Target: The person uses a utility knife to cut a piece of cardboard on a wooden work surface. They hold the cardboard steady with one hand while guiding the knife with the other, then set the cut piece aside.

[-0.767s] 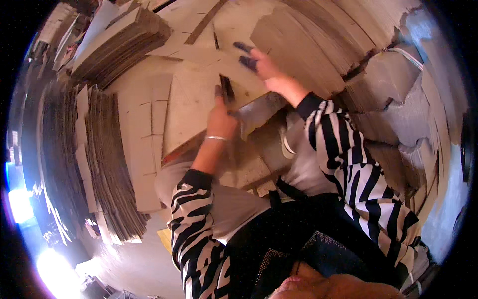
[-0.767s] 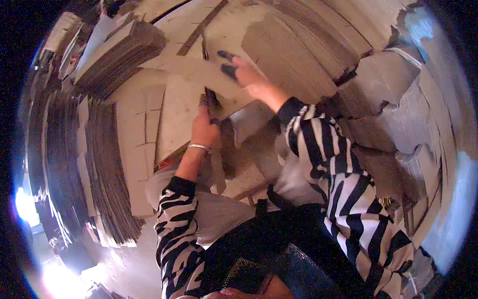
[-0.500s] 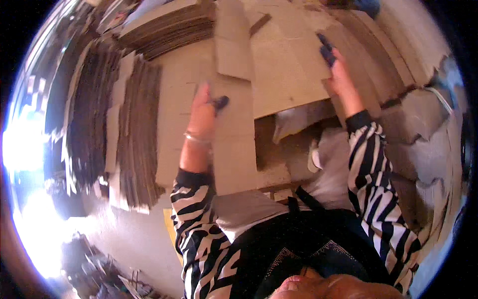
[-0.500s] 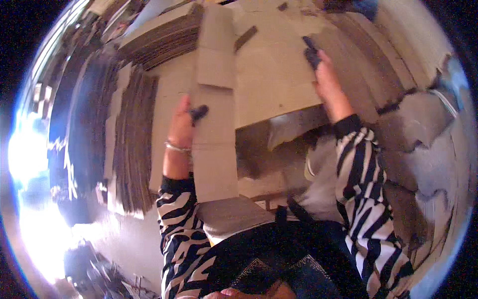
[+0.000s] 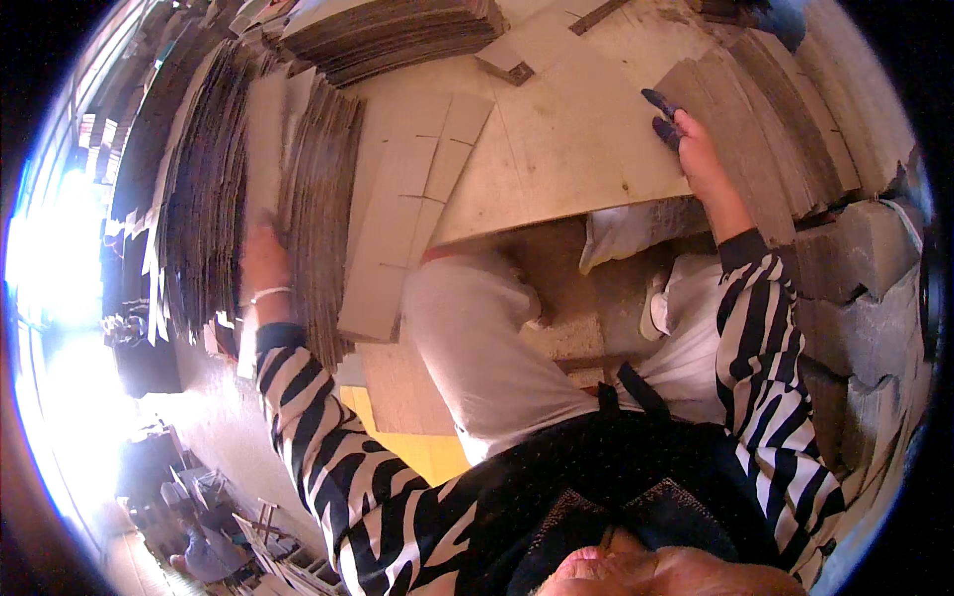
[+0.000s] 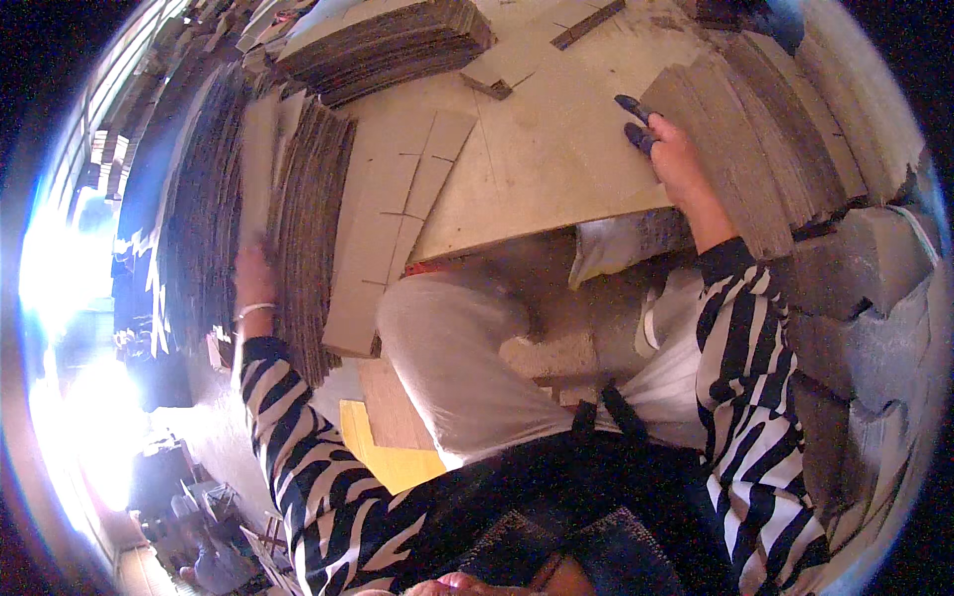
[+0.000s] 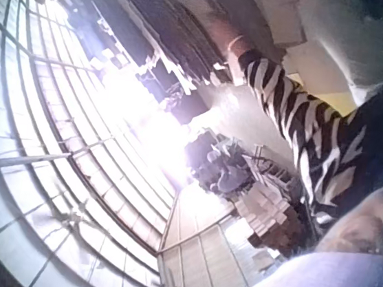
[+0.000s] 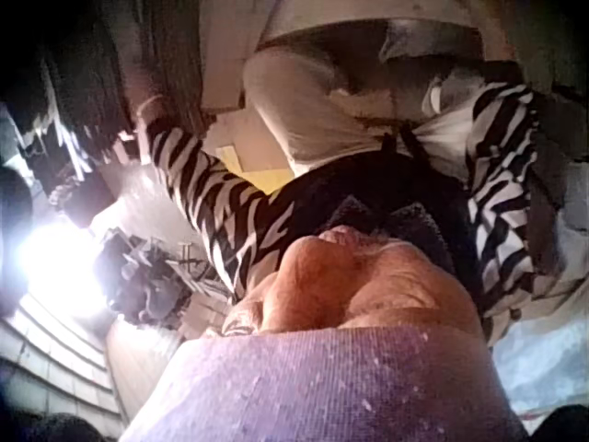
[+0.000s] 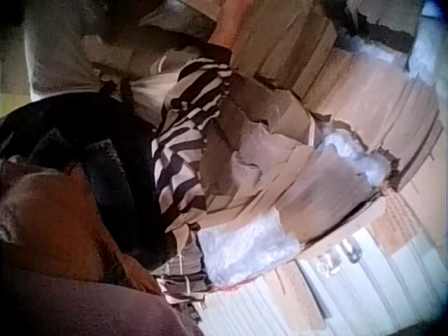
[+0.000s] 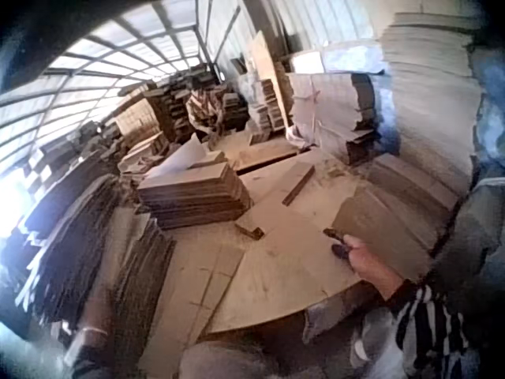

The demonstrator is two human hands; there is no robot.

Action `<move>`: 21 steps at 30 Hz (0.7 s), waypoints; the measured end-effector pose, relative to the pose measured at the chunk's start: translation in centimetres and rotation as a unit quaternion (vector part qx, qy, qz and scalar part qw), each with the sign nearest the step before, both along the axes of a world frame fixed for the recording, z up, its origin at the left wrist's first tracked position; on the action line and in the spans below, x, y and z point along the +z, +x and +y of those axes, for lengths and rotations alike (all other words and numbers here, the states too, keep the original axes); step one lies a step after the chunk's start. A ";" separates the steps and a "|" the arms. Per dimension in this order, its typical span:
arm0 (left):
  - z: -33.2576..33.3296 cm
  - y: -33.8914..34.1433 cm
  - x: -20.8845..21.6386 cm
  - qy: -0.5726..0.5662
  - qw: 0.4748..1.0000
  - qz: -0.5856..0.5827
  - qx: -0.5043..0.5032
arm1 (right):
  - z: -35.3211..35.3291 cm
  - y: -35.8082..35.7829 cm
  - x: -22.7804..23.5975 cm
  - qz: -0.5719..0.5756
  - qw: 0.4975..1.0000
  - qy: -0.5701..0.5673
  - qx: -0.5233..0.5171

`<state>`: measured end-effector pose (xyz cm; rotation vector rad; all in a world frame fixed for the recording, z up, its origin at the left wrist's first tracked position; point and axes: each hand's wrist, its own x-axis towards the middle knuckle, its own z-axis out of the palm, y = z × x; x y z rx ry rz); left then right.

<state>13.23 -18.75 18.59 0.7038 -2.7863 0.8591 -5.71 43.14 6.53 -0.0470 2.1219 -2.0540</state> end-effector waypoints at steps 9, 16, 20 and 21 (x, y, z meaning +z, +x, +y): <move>-4.3 -1.8 2.6 0.266 0.961 -0.066 -0.030 | -1.0 1.8 2.3 0.215 0.833 0.505 0.070; 19.1 -11.8 -9.6 0.102 0.976 0.070 -0.182 | -1.0 3.3 2.6 0.232 0.788 0.557 0.122; 20.5 -14.6 -15.2 0.125 0.990 0.071 -0.008 | -1.6 3.8 3.7 0.201 0.788 0.567 0.130; 19.1 -14.6 -15.7 0.111 0.992 0.061 0.003 | -1.8 3.5 3.2 0.204 0.789 0.562 0.137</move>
